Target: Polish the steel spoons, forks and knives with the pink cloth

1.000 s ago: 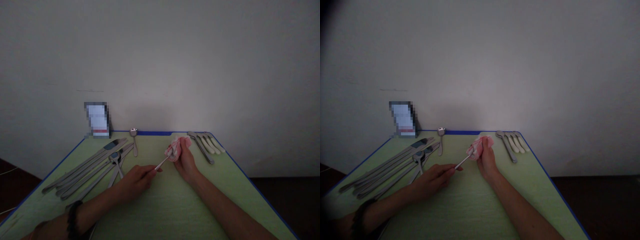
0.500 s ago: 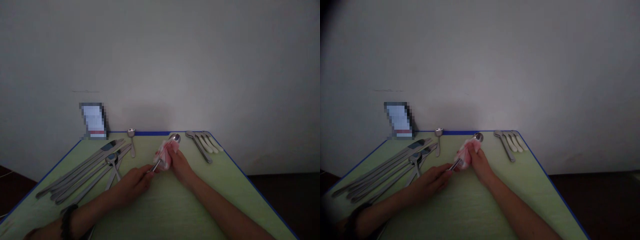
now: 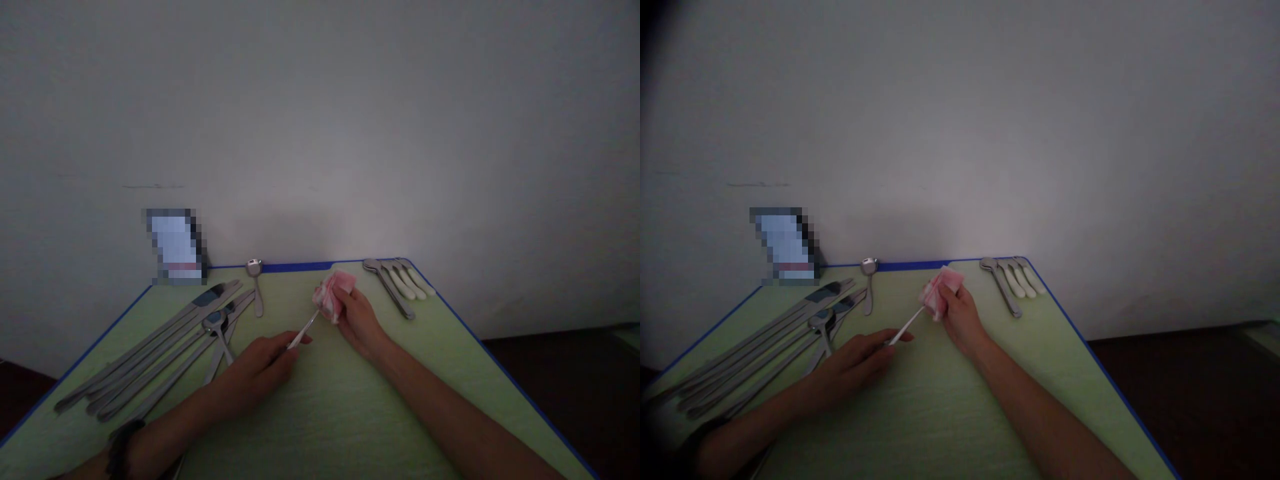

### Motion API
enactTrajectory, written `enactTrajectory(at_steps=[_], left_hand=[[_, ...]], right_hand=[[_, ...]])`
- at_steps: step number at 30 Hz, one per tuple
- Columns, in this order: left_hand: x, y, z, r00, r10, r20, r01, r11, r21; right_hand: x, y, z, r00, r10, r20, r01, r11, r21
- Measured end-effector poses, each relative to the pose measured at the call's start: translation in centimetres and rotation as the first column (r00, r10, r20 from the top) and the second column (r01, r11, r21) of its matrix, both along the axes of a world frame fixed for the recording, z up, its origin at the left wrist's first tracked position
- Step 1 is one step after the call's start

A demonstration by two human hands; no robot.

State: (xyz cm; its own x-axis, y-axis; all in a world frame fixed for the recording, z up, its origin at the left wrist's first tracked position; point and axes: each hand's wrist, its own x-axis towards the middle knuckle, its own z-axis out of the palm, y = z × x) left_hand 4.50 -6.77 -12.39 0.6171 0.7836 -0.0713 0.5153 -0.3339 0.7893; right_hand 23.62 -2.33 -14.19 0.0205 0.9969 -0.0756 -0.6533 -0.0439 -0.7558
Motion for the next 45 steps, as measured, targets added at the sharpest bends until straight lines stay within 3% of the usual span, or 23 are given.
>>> enactTrajectory(at_steps=[8, 12, 14, 19, 22, 27, 34, 39, 42, 45], left_hand=[[-0.1, 0.1, -0.3, 1.0, 0.008, -0.009, -0.008, 1.0, 0.023], [0.1, 0.1, -0.2, 1.0, -0.009, -0.018, 0.009, 0.999, 0.043], [0.3, 0.0, 0.0, 0.999, -0.005, -0.053, 0.01, 0.996, 0.083], [0.6, -0.4, 0.6, 0.99, -0.044, -0.131, 0.064, 0.986, 0.152], [0.3, -0.3, 0.4, 0.993, -0.071, -0.096, 0.083, 0.989, 0.123], [-0.2, 0.1, -0.1, 0.997, -0.071, 0.022, 0.07, 0.997, 0.007], [0.2, -0.2, 0.2, 0.997, -0.081, -0.004, 0.081, 0.995, 0.057], [0.3, -0.3, 0.4, 0.998, -0.064, -0.023, 0.065, 0.996, 0.059], [0.0, -0.2, 0.5, 0.996, -0.088, -0.029, 0.09, 0.994, 0.059], [-0.3, 0.0, 0.2, 0.995, -0.1, -0.008, 0.101, 0.994, 0.05]], right_hand=[[0.4, -0.1, 0.2, 0.974, 0.212, 0.075, -0.214, 0.977, 0.021], [0.3, -0.3, 0.2, 0.964, 0.25, 0.093, -0.252, 0.968, 0.012], [0.2, -0.2, 0.1, 0.977, 0.204, 0.065, -0.205, 0.979, 0.01], [0.4, 0.6, -0.2, 0.996, -0.087, -0.031, 0.088, 0.995, 0.044], [0.7, 0.8, -0.1, 0.989, -0.149, -0.006, 0.149, 0.988, 0.039], [0.6, 0.1, 0.3, 0.986, -0.129, 0.104, 0.133, 0.991, -0.025], [-1.0, -1.7, 0.5, 0.996, -0.01, 0.083, 0.018, 0.995, -0.096], [-0.2, -0.6, 0.0, 0.986, 0.022, 0.166, -0.013, 0.999, -0.052], [1.5, 0.7, 0.0, 0.923, -0.136, 0.359, 0.109, 0.99, 0.093], [3.7, 1.5, 1.1, 0.729, -0.283, 0.623, 0.11, 0.947, 0.302]])
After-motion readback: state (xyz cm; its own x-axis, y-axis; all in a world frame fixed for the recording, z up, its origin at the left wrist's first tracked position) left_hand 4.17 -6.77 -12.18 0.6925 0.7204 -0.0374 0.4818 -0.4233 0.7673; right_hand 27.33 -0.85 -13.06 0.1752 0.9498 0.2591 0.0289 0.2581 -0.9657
